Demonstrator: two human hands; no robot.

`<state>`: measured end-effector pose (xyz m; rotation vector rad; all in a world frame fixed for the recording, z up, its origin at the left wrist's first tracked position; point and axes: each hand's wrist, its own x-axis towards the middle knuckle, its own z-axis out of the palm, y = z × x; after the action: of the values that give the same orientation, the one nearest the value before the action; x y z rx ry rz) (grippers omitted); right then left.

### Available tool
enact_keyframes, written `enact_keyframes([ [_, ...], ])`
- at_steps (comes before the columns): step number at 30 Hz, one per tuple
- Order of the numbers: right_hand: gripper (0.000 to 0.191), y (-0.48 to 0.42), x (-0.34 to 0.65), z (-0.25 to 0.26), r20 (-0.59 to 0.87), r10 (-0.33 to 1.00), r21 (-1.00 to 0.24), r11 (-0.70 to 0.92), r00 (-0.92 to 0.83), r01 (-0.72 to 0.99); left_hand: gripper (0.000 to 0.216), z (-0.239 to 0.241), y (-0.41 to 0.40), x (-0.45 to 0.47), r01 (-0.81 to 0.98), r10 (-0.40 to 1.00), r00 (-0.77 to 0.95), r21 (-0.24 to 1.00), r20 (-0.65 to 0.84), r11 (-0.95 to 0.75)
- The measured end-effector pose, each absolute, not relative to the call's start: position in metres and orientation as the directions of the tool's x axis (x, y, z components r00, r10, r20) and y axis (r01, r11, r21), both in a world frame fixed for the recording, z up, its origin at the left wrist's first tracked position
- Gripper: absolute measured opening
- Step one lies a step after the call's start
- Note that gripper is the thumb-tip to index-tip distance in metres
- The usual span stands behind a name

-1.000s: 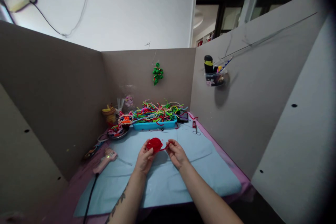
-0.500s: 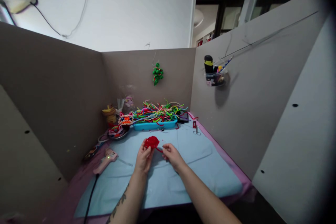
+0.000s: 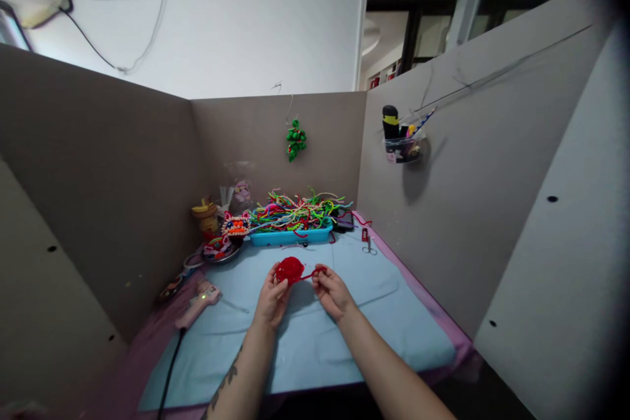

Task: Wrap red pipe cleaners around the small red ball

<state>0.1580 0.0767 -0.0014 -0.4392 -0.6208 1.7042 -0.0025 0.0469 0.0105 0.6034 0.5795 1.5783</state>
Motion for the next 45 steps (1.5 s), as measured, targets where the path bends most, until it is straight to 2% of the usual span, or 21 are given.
enact_keyframes([
  [4, 0.033, 0.075, 0.153, -0.001, 0.038, 0.978, -0.612, -0.141, -0.206, -0.779, 0.061, 0.009, 0.047, -0.001, -0.725, 0.997, -0.06, 0.685, 0.047, -0.076],
  [7, 0.032, 0.071, 0.147, -0.001, 0.077, 0.975, -0.683, -0.1, -0.208, -0.724, 0.06, 0.005, 0.049, -0.001, -0.74, 0.995, -0.086, 0.666, 0.05, -0.097],
  [12, 0.029, 0.067, 0.138, -0.004, 0.145, 0.967, -0.885, 0.03, -0.212, -0.465, 0.059, 0.001, 0.05, -0.003, -0.758, 0.994, -0.091, 0.643, 0.064, -0.111],
  [17, 0.021, 0.069, 0.132, -0.009, 0.262, 0.947, -0.926, 0.191, -0.188, -0.327, 0.065, 0.003, 0.047, 0.0, -0.765, 0.997, -0.039, 0.64, 0.067, -0.072],
  [29, 0.025, 0.065, 0.134, -0.001, 0.306, 0.925, -0.913, 0.219, -0.225, -0.343, 0.061, 0.005, 0.046, 0.005, -0.73, 0.999, 0.029, 0.683, 0.022, 0.006],
  [36, 0.025, 0.065, 0.135, 0.001, 0.299, 0.926, -0.912, 0.207, -0.228, -0.355, 0.06, 0.005, 0.046, 0.005, -0.727, 1.0, -0.009, 0.687, 0.018, -0.019],
  [40, 0.025, 0.067, 0.134, -0.001, 0.236, 0.95, -0.911, 0.143, -0.205, -0.386, 0.059, 0.005, 0.046, 0.007, -0.716, 1.0, 0.021, 0.698, 0.007, 0.01],
  [45, 0.035, 0.066, 0.134, -0.003, 0.111, 0.976, -0.817, -0.018, -0.187, -0.576, 0.062, 0.008, 0.044, 0.011, -0.672, 1.0, -0.015, 0.741, -0.013, -0.001],
])
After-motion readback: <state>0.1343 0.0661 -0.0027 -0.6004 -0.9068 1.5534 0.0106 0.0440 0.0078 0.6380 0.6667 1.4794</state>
